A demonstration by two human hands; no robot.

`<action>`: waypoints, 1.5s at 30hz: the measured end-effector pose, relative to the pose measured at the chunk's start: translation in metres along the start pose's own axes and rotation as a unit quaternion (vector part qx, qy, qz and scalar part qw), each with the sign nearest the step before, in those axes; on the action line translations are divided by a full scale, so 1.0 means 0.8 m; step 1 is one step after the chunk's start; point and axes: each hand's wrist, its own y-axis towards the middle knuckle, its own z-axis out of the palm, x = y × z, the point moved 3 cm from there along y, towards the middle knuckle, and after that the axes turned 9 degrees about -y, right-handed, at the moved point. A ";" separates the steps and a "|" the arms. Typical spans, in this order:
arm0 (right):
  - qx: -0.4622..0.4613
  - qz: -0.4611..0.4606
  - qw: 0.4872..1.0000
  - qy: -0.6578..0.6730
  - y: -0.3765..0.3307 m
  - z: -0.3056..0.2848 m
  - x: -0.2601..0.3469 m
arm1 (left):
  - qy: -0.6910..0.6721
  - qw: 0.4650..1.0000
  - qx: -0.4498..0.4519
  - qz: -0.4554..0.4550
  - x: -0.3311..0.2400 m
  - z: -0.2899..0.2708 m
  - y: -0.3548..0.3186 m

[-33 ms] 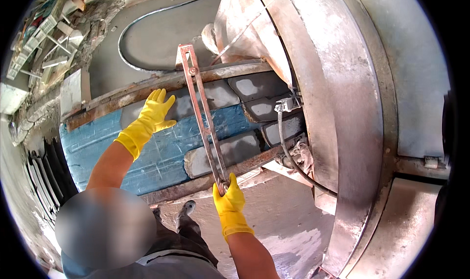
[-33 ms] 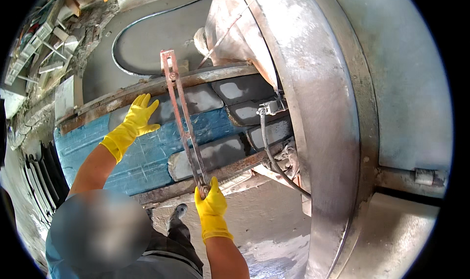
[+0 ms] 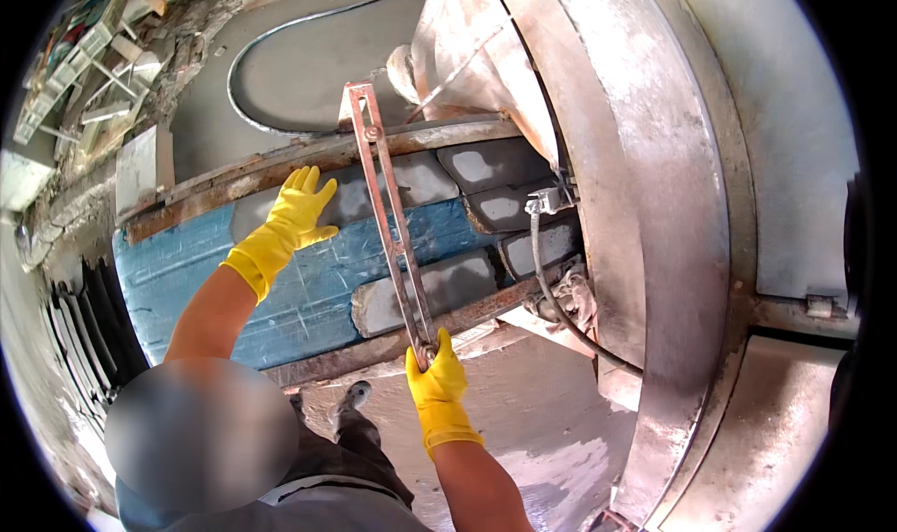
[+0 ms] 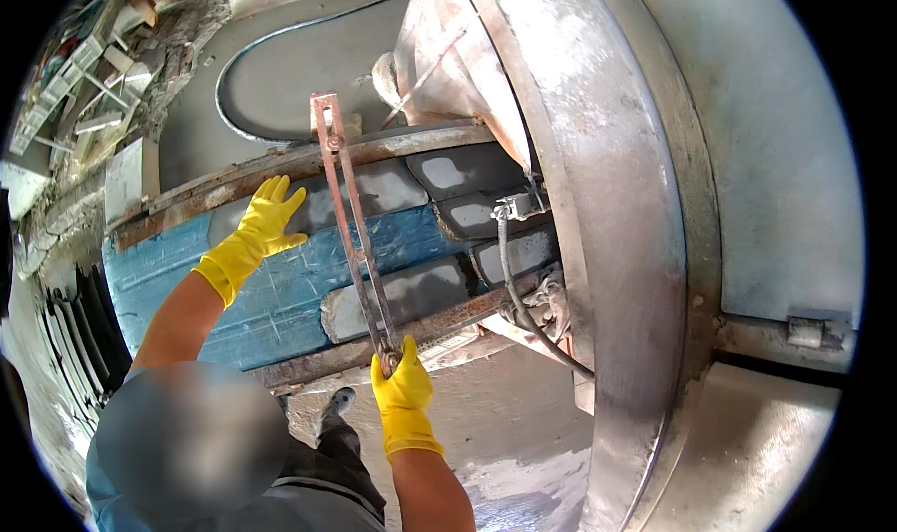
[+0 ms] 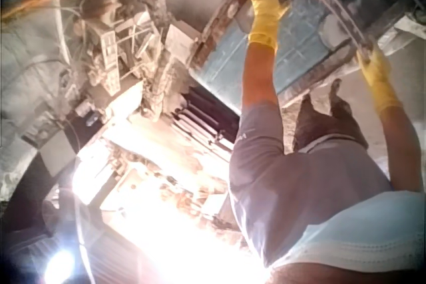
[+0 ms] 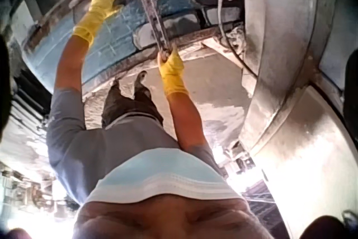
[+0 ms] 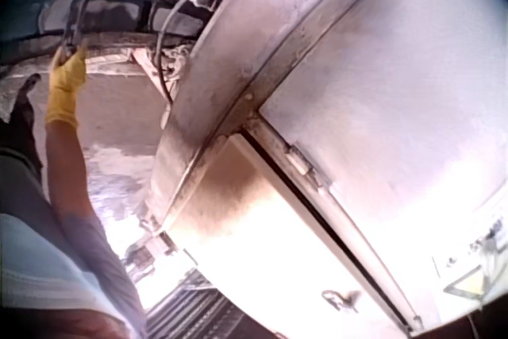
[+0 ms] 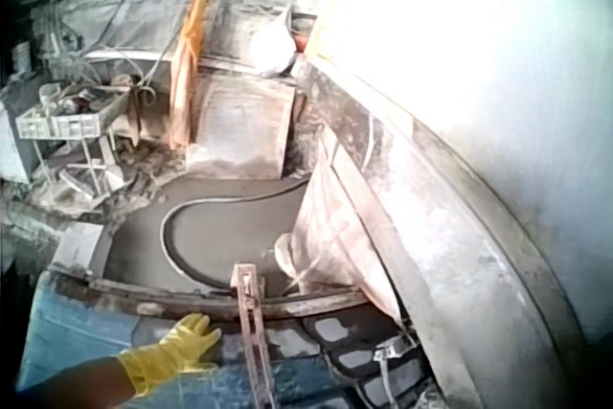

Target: The person picks up rectangular stone slabs from a pallet and places them onto a grinding machine. They operate the machine to grind the surface of the stones, then remove the processed slabs and return them to the pallet. The process is repeated for multiple stones.

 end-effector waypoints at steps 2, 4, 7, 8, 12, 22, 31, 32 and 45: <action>-0.008 -0.008 1.000 0.006 0.002 0.000 -0.007 | 0.000 0.999 -0.044 -0.006 -0.013 0.002 -0.003; -0.016 -0.018 1.000 0.012 0.006 0.008 -0.018 | 0.002 0.994 -0.104 -0.018 -0.031 0.016 -0.019; -0.023 -0.036 0.999 0.002 0.010 0.012 -0.022 | -0.065 0.978 -0.196 0.002 -0.053 0.025 -0.089; -0.022 -0.048 0.999 -0.003 0.010 0.013 -0.020 | -0.093 0.971 -0.221 -0.001 -0.052 0.023 -0.130; -0.095 -0.132 0.985 -0.060 0.015 0.041 -0.054 | -0.126 0.963 -0.238 -0.002 -0.054 0.033 -0.338; -0.242 -0.266 0.933 -0.016 0.068 0.050 -0.053 | -0.320 0.720 -0.182 -0.588 0.006 0.360 -0.982; -0.198 -0.355 0.867 -0.287 -0.126 0.111 -0.042 | -0.454 0.461 -0.027 -0.762 -0.192 0.486 -1.336; -0.188 -0.398 0.862 -0.252 -0.158 0.140 -0.029 | -0.466 0.453 -0.030 -0.760 -0.167 0.488 -1.355; -0.174 -0.329 0.883 -0.284 -0.440 0.415 0.540 | -0.286 0.569 -0.245 -0.731 0.478 0.364 -1.472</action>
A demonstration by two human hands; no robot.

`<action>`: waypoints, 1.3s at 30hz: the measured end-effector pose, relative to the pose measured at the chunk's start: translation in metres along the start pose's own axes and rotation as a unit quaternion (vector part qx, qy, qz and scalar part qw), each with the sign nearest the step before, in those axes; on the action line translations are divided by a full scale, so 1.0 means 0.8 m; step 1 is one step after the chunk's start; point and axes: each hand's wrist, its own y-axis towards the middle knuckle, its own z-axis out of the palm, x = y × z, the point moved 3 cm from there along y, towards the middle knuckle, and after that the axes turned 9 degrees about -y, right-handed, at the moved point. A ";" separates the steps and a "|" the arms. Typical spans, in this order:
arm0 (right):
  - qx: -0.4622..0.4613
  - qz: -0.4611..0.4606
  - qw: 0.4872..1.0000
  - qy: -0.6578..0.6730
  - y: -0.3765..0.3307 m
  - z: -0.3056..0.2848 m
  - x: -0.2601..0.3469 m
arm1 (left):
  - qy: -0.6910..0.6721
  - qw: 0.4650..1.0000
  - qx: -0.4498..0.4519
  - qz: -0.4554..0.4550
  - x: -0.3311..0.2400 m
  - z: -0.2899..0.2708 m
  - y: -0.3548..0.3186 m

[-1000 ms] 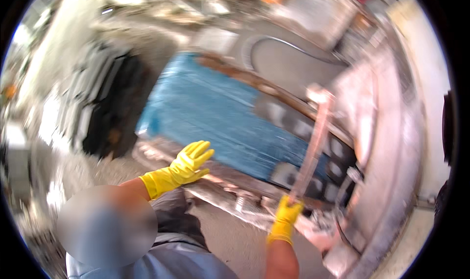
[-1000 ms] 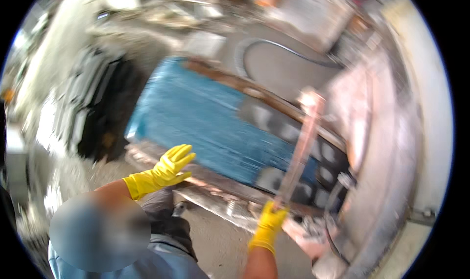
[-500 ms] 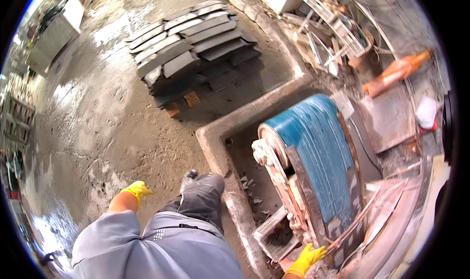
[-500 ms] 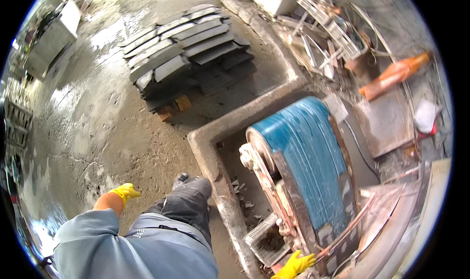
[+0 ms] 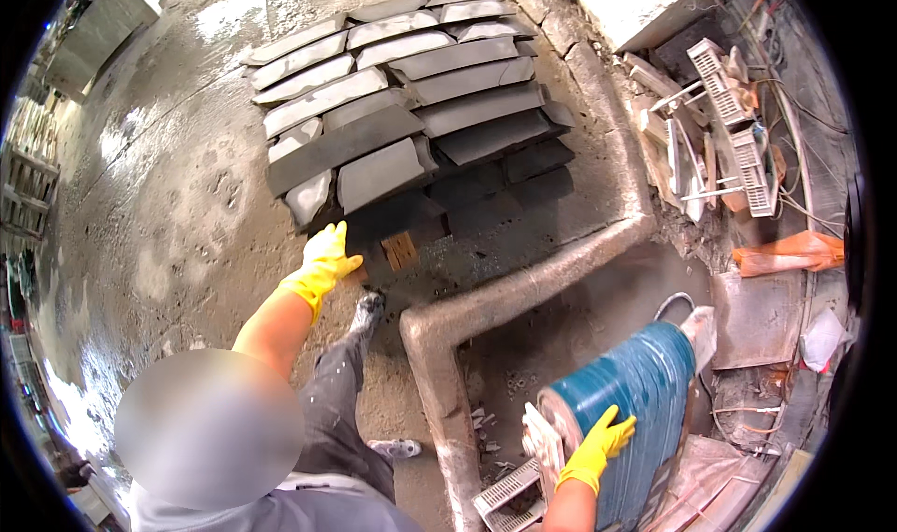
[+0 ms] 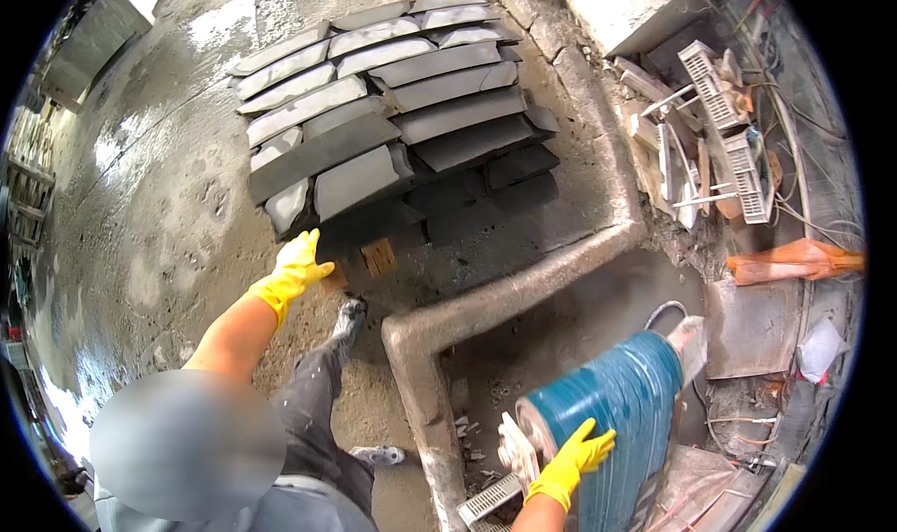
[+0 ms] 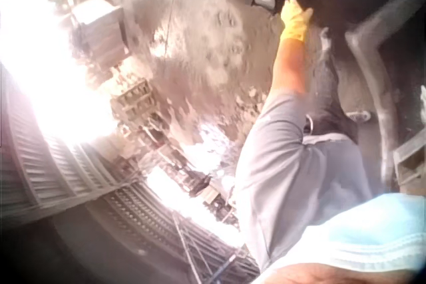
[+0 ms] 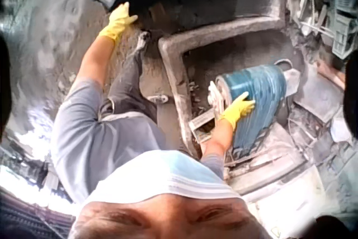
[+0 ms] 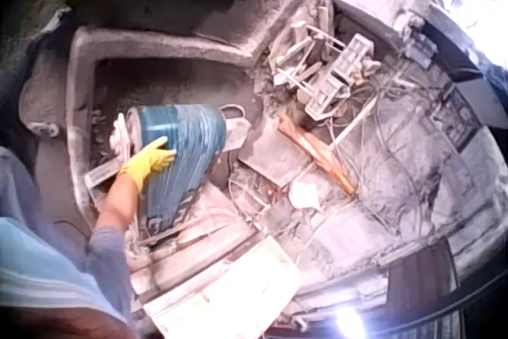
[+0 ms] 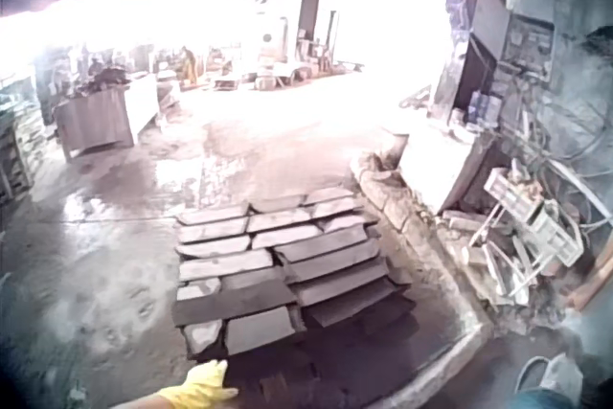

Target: The person picks up rectangular stone slabs from a pallet and places them onto a grinding machine. They operate the machine to grind the surface of the stones, then remove the processed slabs and return them to the pallet. The process is repeated for multiple stones.

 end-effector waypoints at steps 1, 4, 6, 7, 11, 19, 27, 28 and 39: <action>0.045 0.071 0.992 -0.091 -0.010 -0.025 0.039 | 0.005 1.000 0.007 -0.007 -0.013 -0.027 0.032; 0.021 0.051 0.990 -0.133 0.008 0.010 0.035 | 0.095 0.995 -0.039 -0.005 -0.008 -0.031 0.139; 0.015 0.041 0.989 -0.142 0.019 0.013 0.014 | 0.113 0.993 -0.015 -0.016 -0.021 -0.021 0.191; 0.011 0.035 0.988 -0.148 0.018 0.017 0.008 | 0.120 0.993 0.003 -0.022 -0.027 -0.013 0.214; -0.010 0.004 0.989 -0.149 0.023 0.029 -0.002 | 0.168 0.984 -0.060 -0.027 -0.020 0.011 0.245; 0.013 0.037 0.989 -0.140 0.018 0.026 0.009 | 0.140 0.989 0.039 -0.006 -0.064 -0.067 0.241; 0.038 0.056 0.987 -0.143 0.008 0.008 0.017 | -0.012 0.999 0.048 -0.010 -0.068 -0.095 0.185; 0.041 0.053 0.989 -0.136 0.009 0.014 0.017 | -0.120 0.990 0.070 -0.025 -0.056 -0.096 0.174; 0.123 -0.210 0.952 0.187 0.012 -0.061 -0.024 | -0.761 0.224 0.596 -0.126 -0.220 -0.035 -0.221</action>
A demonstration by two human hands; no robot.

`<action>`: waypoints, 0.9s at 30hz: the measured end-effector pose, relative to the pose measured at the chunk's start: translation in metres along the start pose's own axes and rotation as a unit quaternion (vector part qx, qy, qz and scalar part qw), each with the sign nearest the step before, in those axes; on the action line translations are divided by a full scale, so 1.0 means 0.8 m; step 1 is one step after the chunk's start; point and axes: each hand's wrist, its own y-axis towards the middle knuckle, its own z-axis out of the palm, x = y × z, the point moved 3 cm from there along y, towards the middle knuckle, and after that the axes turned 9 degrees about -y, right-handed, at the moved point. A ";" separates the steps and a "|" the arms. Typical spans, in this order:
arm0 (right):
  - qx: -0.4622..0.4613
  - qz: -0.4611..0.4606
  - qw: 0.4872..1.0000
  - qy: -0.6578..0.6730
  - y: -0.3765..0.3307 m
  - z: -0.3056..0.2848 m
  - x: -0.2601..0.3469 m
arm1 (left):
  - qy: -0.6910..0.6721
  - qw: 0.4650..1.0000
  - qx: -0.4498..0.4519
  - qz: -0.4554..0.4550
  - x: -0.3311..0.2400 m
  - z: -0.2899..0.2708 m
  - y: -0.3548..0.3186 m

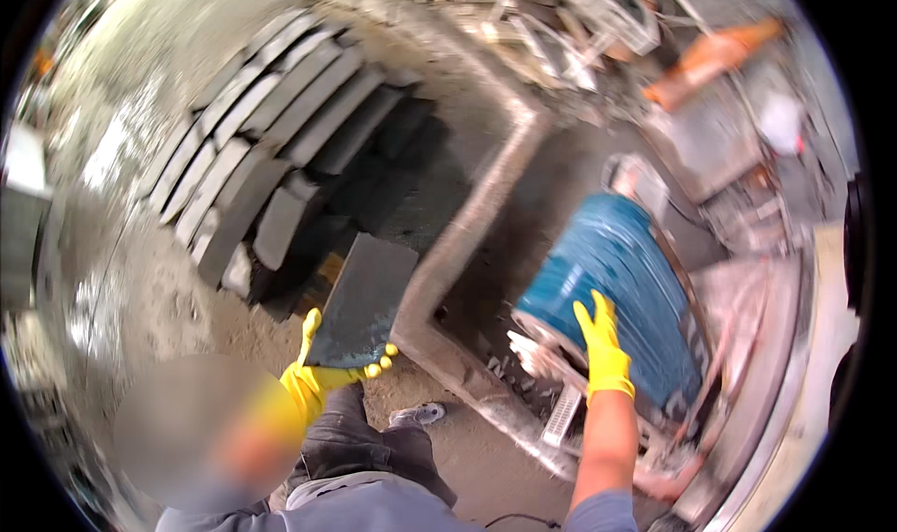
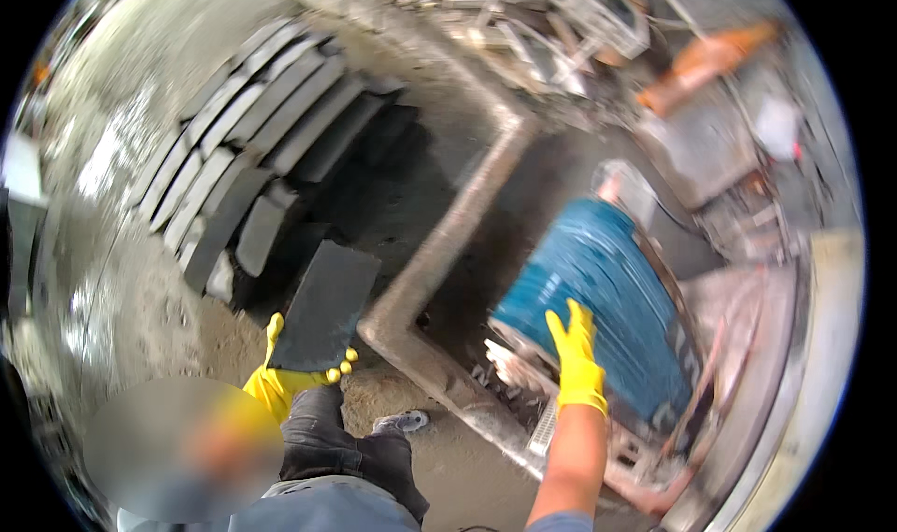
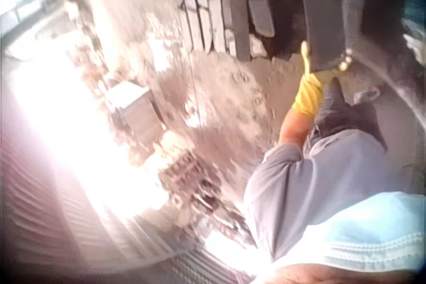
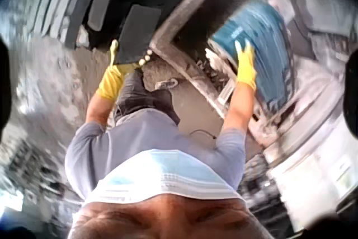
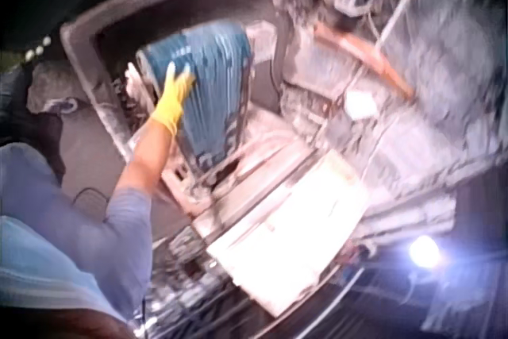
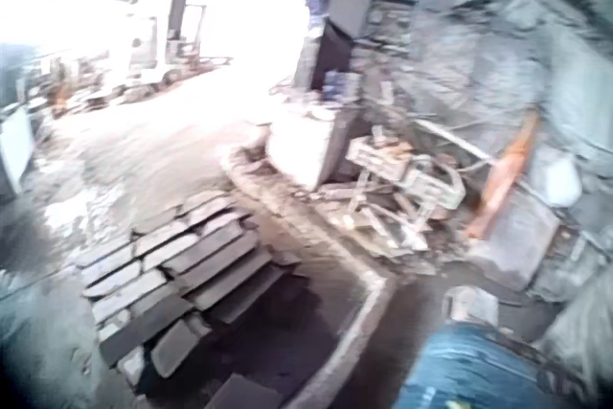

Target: The person picks up rectangular stone slabs from a pallet and places them onto a grinding machine. They operate the machine to grind the surface of the stones, then remove the processed slabs and return them to the pallet. The process is repeated for multiple stones.

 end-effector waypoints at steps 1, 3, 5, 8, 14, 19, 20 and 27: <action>-0.010 -0.020 0.986 0.162 -0.022 -0.017 0.036 | 0.007 1.000 -0.007 -0.029 0.038 0.004 0.006; 0.012 0.037 0.846 0.532 -0.090 -0.015 0.061 | 0.027 0.994 -0.004 -0.110 0.123 0.009 0.033; 0.076 0.024 0.680 0.729 -0.175 0.002 0.077 | 0.086 0.978 -0.005 -0.188 0.202 -0.003 0.051; 0.169 -0.018 0.420 0.892 -0.311 0.036 0.072 | 0.176 0.952 -0.048 -0.247 0.305 -0.016 0.058; 0.043 0.063 0.333 0.940 -0.464 0.045 -0.054 | 0.253 0.868 -0.144 -0.402 0.494 -0.020 0.092; -0.104 0.181 0.363 0.908 -0.510 0.066 -0.165 | 0.466 0.764 -0.114 -0.431 0.616 -0.028 0.134; -0.157 0.191 0.485 0.839 -0.514 0.100 -0.197 | 0.484 0.754 -0.102 -0.433 0.631 -0.031 0.145; -0.401 0.217 0.618 0.640 -0.489 -0.010 -0.407 | 0.699 0.641 -0.068 -0.311 0.633 -0.029 0.295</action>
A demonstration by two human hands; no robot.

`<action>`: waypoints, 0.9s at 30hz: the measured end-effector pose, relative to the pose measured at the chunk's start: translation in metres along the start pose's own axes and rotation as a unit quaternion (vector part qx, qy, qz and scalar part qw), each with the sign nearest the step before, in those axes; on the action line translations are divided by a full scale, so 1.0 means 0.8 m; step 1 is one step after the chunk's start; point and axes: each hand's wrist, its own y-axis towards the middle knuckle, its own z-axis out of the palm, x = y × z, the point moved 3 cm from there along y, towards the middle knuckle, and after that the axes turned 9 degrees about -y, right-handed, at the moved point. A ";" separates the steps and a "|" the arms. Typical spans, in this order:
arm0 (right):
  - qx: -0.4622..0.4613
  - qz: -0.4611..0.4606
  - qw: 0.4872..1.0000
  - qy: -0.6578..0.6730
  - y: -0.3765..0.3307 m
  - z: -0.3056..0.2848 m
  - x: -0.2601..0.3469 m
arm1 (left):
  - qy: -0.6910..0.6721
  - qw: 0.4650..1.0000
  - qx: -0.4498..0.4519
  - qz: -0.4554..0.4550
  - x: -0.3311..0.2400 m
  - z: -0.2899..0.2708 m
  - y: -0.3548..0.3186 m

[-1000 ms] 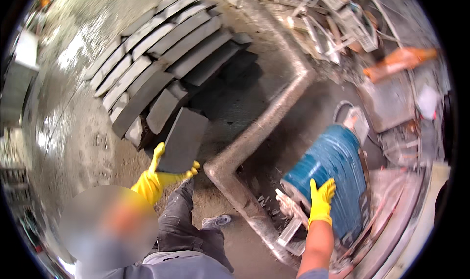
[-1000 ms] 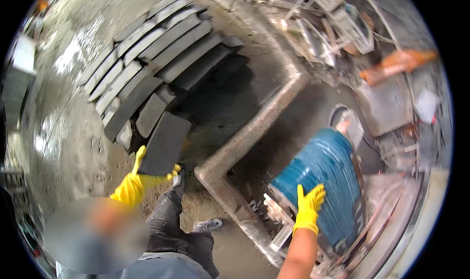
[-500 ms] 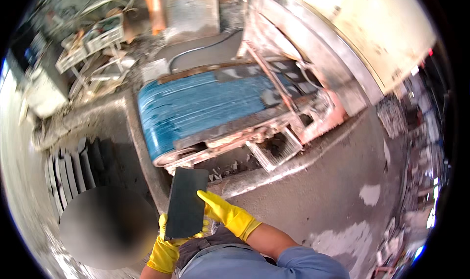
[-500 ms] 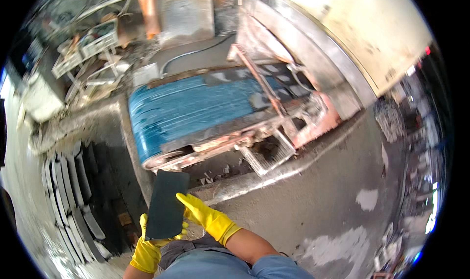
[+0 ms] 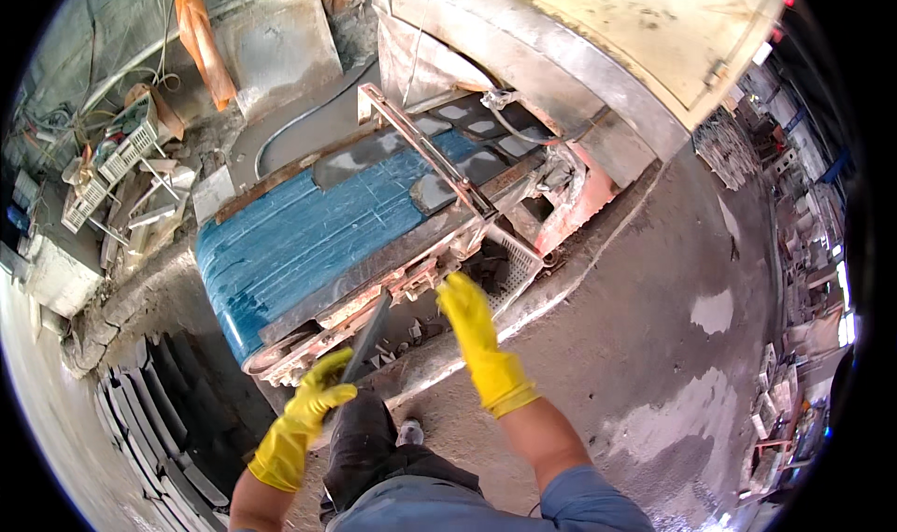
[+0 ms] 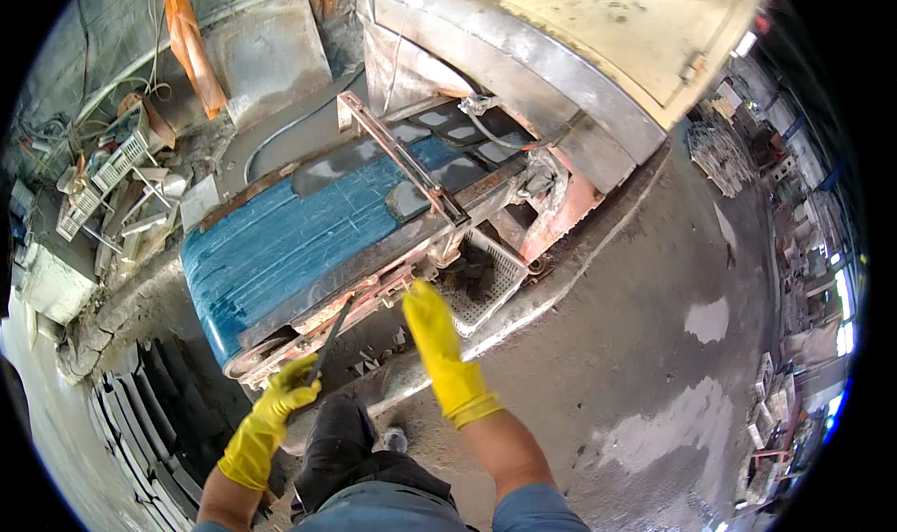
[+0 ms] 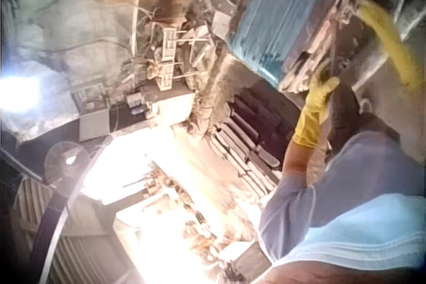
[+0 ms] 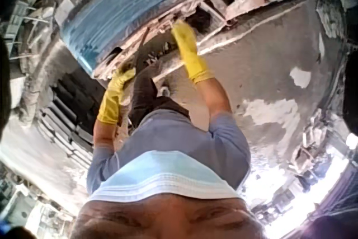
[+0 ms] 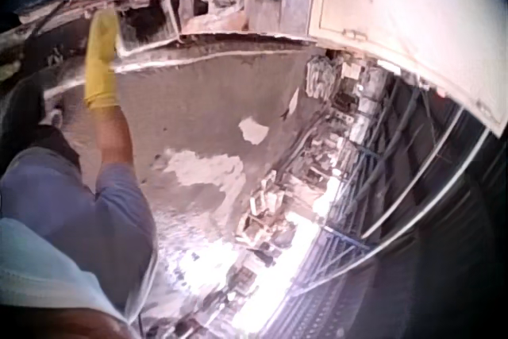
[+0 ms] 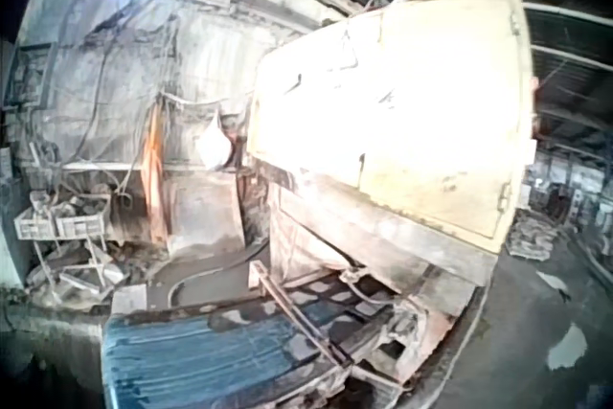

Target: The person picks up rectangular stone slabs from a pallet and places them onto a grinding machine. They operate the machine to grind the surface of the stones, then remove the processed slabs and return them to the pallet. The process is repeated for multiple stones.

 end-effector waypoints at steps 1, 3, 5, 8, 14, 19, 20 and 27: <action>-0.065 -0.128 0.982 -0.120 0.044 -0.023 -0.004 | 0.027 0.998 -0.003 0.059 -0.011 -0.003 0.026; -0.125 -0.200 0.939 -0.249 0.137 -0.058 0.003 | 0.074 0.993 -0.050 0.075 -0.035 -0.013 0.079; -0.140 -0.259 0.850 -0.436 0.232 -0.058 0.030 | 0.131 0.982 -0.095 0.098 -0.056 -0.038 0.135; -0.156 -0.203 0.797 -0.547 0.356 -0.089 0.005 | 0.351 0.916 -0.112 0.160 -0.096 -0.038 0.236; -0.118 -0.093 0.800 -0.581 0.386 -0.080 -0.019 | 0.535 0.819 -0.114 0.172 -0.160 -0.007 0.420; -0.057 -0.035 0.822 -0.566 0.397 -0.051 -0.014 | 0.594 0.758 -0.095 0.253 -0.180 0.027 0.575; -0.044 -0.033 0.821 -0.568 0.399 -0.054 -0.008 | 0.605 0.751 -0.078 0.253 -0.183 0.046 0.606; -0.022 0.014 0.823 -0.567 0.400 -0.064 -0.004 | 0.593 0.774 -0.018 0.223 -0.177 0.112 0.735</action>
